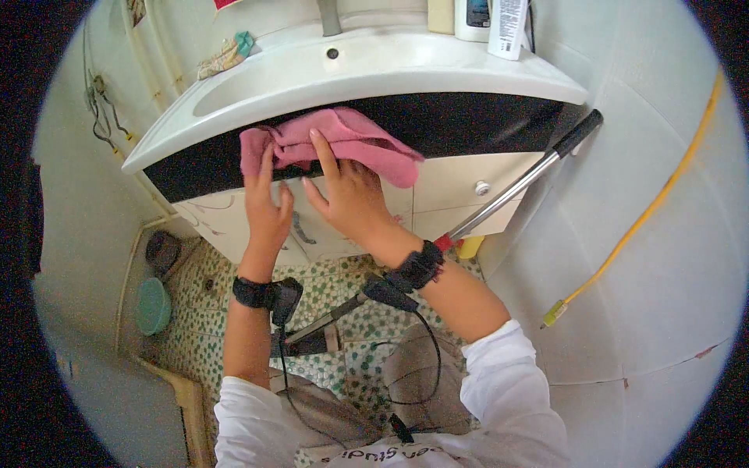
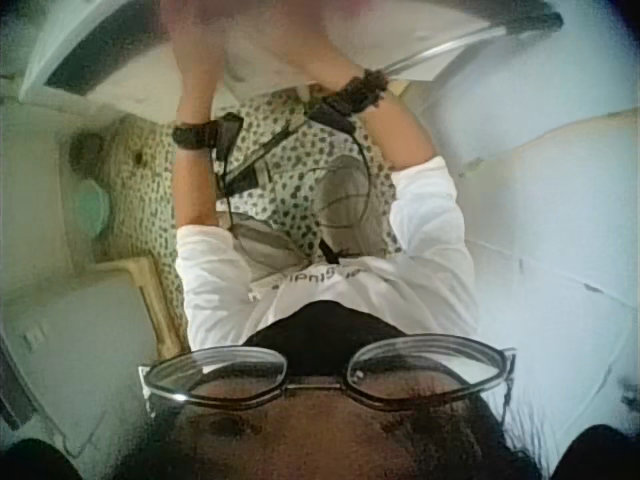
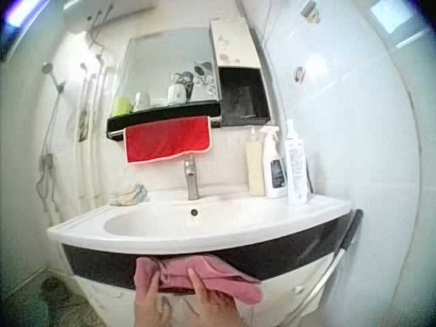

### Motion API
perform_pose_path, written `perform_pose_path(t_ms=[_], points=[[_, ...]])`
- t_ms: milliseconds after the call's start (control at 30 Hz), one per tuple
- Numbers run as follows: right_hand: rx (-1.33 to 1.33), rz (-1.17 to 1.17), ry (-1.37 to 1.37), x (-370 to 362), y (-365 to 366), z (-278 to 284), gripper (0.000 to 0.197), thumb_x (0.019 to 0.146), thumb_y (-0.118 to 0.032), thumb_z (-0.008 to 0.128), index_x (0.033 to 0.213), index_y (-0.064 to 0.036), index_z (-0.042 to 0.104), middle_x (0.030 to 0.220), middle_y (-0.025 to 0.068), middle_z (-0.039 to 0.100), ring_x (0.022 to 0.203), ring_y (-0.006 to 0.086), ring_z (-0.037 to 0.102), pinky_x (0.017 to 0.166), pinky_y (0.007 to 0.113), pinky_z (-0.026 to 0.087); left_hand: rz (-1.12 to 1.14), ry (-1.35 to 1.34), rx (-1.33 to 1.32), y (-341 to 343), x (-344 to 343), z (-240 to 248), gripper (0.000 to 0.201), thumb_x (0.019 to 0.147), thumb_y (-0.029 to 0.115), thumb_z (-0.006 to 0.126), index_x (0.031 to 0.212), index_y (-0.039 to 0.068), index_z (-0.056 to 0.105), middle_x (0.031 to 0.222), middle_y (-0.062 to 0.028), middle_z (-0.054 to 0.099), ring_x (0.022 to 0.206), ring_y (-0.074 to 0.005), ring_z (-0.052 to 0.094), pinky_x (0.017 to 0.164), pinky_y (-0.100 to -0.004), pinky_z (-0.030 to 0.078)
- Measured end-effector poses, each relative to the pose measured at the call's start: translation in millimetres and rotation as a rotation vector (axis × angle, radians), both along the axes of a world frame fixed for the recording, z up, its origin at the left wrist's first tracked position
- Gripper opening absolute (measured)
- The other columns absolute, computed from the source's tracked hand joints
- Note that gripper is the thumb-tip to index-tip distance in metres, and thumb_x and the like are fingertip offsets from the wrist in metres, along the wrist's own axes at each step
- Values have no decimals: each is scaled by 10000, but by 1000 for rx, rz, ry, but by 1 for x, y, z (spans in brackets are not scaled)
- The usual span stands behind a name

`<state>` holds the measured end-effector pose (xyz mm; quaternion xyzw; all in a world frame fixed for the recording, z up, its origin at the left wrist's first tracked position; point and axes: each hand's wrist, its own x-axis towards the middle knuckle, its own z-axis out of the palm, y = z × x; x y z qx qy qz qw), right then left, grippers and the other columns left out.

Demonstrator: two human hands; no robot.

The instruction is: The person wipes down the ceiling, tiled wall, glass door, and bathroom cabinet with a cloth.

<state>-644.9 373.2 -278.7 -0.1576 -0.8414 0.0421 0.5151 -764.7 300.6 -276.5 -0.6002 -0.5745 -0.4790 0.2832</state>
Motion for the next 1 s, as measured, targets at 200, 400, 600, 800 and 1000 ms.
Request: perform_pose_path(t_ms=[200,400,600,800,1000], points=[[-56,-361,-126,22,40,-15,634,737,-332,491,1227,-70,186,955,223,487,817,349,495,696,401,397,97,221,-144,42,20,-13,581,637,103,535,1166,1,319,1185,-202,314,1069,-358,318,883,-400,271],[39,-408,204,95,92,-31,504,737,-217,500,1167,-51,296,951,206,487,796,335,484,687,382,378,-78,404,-218,92,85,-7,495,656,188,496,1112,23,400,840,-121,519,838,-278,471,827,-375,339],[45,-311,138,104,87,-12,370,724,-82,465,1090,-81,409,822,176,518,749,323,486,661,383,373,-4,449,-29,88,56,-15,303,558,136,530,842,32,551,780,-93,521,816,-228,477,802,-335,356],[-95,-125,20,29,46,-12,345,729,-94,436,1072,-131,445,583,170,515,526,323,505,489,404,391,184,339,-52,21,-21,-18,513,596,100,518,1091,12,414,907,-155,490,844,-304,457,785,-369,355],[-208,-190,-31,14,14,-20,238,735,-133,456,956,-87,532,573,102,551,519,230,536,505,311,414,-41,-157,-26,-42,-60,-15,452,668,35,518,1103,-17,406,962,-180,489,871,-284,488,728,-299,397]])
